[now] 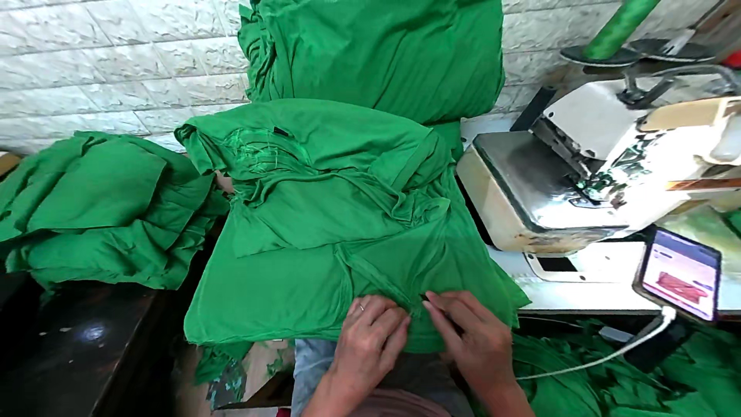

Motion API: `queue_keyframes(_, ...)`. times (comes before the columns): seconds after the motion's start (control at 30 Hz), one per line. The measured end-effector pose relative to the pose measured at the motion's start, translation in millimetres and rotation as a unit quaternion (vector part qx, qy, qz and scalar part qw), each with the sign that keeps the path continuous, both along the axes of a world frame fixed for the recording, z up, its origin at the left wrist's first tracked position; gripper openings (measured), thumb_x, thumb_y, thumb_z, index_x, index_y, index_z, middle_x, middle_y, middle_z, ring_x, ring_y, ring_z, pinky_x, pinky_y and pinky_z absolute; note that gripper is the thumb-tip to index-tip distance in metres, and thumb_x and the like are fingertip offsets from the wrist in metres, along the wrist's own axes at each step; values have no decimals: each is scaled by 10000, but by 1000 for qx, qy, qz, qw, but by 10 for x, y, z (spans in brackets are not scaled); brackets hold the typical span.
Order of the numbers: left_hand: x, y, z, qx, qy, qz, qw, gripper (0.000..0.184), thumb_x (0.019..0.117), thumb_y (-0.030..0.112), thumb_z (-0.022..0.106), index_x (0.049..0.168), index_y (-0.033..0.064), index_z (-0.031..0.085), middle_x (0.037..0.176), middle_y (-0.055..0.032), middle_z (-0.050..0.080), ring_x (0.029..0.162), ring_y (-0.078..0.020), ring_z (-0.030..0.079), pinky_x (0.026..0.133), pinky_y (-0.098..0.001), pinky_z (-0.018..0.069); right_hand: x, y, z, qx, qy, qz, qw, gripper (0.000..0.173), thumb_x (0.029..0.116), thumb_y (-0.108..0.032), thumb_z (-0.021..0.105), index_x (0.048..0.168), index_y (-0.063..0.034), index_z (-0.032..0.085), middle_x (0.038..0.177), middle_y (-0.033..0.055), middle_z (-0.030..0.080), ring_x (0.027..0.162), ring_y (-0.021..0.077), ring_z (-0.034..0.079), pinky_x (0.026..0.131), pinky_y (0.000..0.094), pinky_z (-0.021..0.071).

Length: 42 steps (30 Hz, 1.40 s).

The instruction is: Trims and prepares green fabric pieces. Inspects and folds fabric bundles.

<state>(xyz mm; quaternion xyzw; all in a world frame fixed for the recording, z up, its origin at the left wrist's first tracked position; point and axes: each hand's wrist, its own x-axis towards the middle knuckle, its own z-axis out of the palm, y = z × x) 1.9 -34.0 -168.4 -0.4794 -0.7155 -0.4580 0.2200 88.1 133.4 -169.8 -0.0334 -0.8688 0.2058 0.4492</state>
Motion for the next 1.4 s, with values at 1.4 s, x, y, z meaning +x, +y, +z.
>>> queue_keyframes(1.4, -8, 37, 140, -72, -186, -63, 978, 72, 923, 158, 699, 917, 116, 757, 1010, -38, 676, 1020, -151, 618, 890, -304, 499, 107, 1, -126, 9, -2, 48, 999, 156, 962, -226, 702, 1036, -104, 765, 933, 87, 680, 891, 108, 652, 774, 160, 526)
